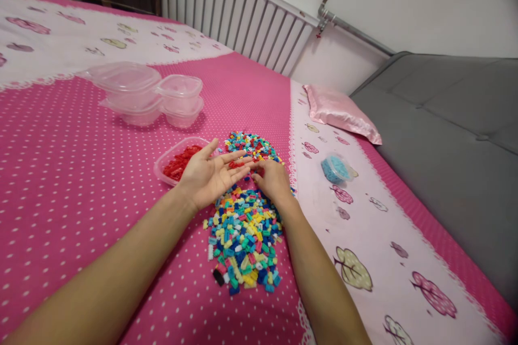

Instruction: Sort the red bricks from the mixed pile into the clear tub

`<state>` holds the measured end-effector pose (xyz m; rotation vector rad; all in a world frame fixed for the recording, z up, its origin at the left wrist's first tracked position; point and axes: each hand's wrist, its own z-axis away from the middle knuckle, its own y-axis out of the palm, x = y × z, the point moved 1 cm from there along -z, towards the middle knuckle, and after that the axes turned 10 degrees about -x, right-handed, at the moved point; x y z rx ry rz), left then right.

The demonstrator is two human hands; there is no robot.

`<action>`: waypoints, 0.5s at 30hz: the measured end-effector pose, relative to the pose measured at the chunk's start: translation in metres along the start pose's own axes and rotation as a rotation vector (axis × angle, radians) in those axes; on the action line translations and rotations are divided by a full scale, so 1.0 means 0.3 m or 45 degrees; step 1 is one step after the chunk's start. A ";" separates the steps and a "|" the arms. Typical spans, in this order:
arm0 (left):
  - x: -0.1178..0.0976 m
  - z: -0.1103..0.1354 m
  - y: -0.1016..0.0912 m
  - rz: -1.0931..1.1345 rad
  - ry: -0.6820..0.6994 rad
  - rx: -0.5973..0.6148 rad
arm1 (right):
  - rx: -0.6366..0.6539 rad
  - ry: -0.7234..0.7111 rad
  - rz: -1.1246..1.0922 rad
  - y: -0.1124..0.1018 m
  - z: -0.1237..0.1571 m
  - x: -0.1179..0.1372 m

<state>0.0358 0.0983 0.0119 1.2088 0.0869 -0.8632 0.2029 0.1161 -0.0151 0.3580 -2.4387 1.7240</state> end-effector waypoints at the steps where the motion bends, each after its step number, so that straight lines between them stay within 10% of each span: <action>1: 0.001 0.000 0.000 -0.009 0.000 0.004 | -0.002 0.003 0.017 0.003 0.001 0.001; 15: 0.002 0.001 0.007 -0.038 0.015 -0.027 | -0.035 0.052 -0.016 -0.006 -0.002 0.006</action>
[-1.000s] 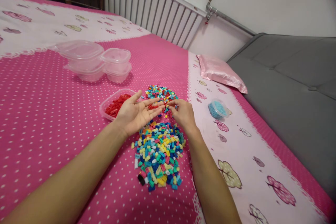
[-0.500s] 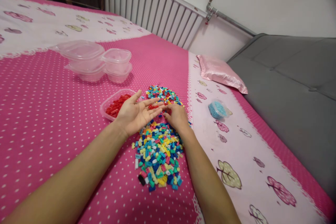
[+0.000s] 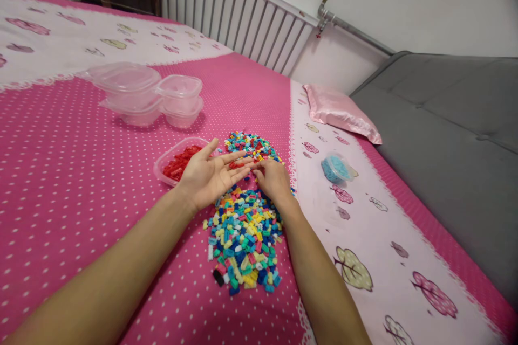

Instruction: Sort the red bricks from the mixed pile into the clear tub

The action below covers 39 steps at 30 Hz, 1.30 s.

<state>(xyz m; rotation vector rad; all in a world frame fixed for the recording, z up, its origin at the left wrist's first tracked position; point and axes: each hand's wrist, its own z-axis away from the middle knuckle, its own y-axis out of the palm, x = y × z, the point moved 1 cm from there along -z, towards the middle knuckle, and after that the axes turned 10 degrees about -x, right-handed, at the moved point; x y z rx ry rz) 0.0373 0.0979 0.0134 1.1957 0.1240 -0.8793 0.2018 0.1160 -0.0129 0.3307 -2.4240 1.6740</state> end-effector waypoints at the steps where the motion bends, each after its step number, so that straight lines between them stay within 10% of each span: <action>1: 0.000 -0.001 0.000 0.002 -0.002 0.001 | -0.016 0.001 -0.033 -0.002 -0.002 -0.003; 13: 0.002 -0.008 -0.007 0.019 -0.002 0.012 | -0.462 -0.058 -0.712 -0.102 0.003 0.029; 25: 0.002 -0.011 -0.007 0.100 -0.054 0.066 | -0.390 -0.252 -0.808 -0.105 0.031 0.084; 39: -0.004 0.015 0.001 0.026 -0.025 0.029 | -0.814 0.304 -0.847 -0.093 -0.025 -0.065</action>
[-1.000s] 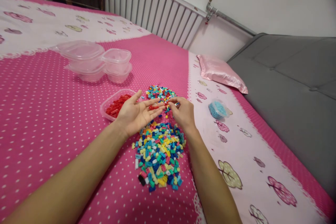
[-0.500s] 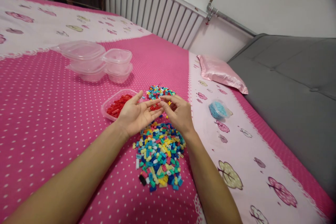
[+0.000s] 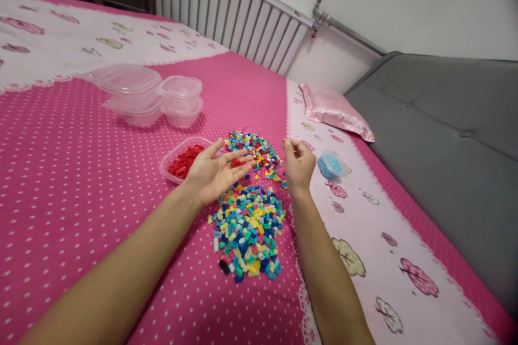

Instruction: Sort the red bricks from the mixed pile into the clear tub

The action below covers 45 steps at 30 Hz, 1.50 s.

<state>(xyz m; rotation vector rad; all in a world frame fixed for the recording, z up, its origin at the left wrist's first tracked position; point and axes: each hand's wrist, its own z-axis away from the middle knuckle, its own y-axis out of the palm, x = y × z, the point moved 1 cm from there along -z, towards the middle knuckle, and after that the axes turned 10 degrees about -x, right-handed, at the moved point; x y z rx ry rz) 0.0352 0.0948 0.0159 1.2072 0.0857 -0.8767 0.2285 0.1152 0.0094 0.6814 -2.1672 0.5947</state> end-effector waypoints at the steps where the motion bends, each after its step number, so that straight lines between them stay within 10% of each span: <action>1: 0.000 0.002 0.001 -0.003 -0.003 -0.004 | -0.020 0.088 -0.009 -0.003 -0.016 -0.041; 9: 0.010 0.013 0.005 -0.026 0.015 0.036 | -0.190 0.432 0.366 -0.066 0.036 -0.252; 28: 0.123 0.425 -0.216 0.281 0.001 -0.096 | 0.129 0.154 0.667 -0.393 0.482 -0.059; 45: -0.146 0.635 -0.352 -0.461 0.119 -0.533 | 0.109 0.101 0.993 -0.450 0.550 0.008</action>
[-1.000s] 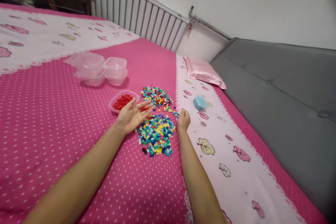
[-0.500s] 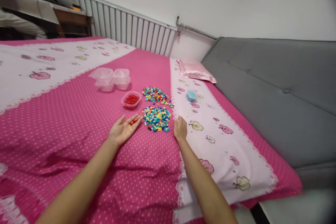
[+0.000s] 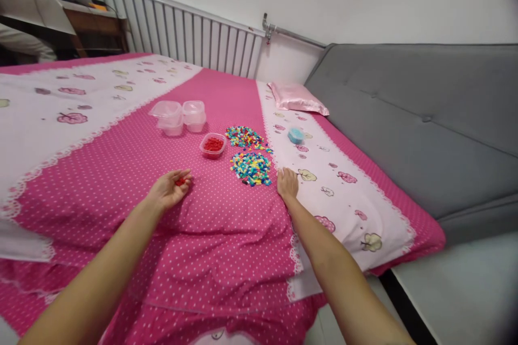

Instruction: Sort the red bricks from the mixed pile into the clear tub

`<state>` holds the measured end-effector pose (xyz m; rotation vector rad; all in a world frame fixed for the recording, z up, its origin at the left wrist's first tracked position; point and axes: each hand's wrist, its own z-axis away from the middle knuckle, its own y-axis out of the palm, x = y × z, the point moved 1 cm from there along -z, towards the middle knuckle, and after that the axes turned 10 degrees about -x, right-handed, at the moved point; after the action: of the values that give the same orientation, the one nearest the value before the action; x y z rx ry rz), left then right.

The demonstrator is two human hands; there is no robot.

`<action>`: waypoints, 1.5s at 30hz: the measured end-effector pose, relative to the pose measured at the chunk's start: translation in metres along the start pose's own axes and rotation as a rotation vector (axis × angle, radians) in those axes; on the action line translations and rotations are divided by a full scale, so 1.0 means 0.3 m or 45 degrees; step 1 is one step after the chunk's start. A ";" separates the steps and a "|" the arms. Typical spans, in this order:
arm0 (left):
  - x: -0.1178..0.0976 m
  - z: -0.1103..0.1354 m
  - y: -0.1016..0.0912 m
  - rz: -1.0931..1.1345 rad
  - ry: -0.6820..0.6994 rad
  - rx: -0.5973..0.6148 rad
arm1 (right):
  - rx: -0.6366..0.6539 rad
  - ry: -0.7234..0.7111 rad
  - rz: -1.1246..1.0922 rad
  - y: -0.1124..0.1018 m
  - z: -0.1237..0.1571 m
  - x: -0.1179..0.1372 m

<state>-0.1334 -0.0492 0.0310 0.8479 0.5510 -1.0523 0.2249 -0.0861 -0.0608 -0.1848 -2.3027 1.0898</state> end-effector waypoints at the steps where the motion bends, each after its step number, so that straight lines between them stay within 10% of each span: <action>1: -0.009 -0.010 -0.005 -0.077 0.048 -0.035 | 0.001 0.004 0.003 0.001 0.000 -0.002; 16: 0.112 -0.102 -0.037 -1.514 1.157 -0.388 | 0.036 0.004 0.035 0.014 0.003 -0.022; 45: 0.129 -0.129 -0.056 -2.089 1.315 -0.612 | -0.024 -0.064 -0.005 0.036 0.019 -0.023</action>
<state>-0.1328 -0.0416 -0.0258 0.2878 2.5273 -1.7021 0.2262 -0.0854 -0.0747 -0.1618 -2.3572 1.0830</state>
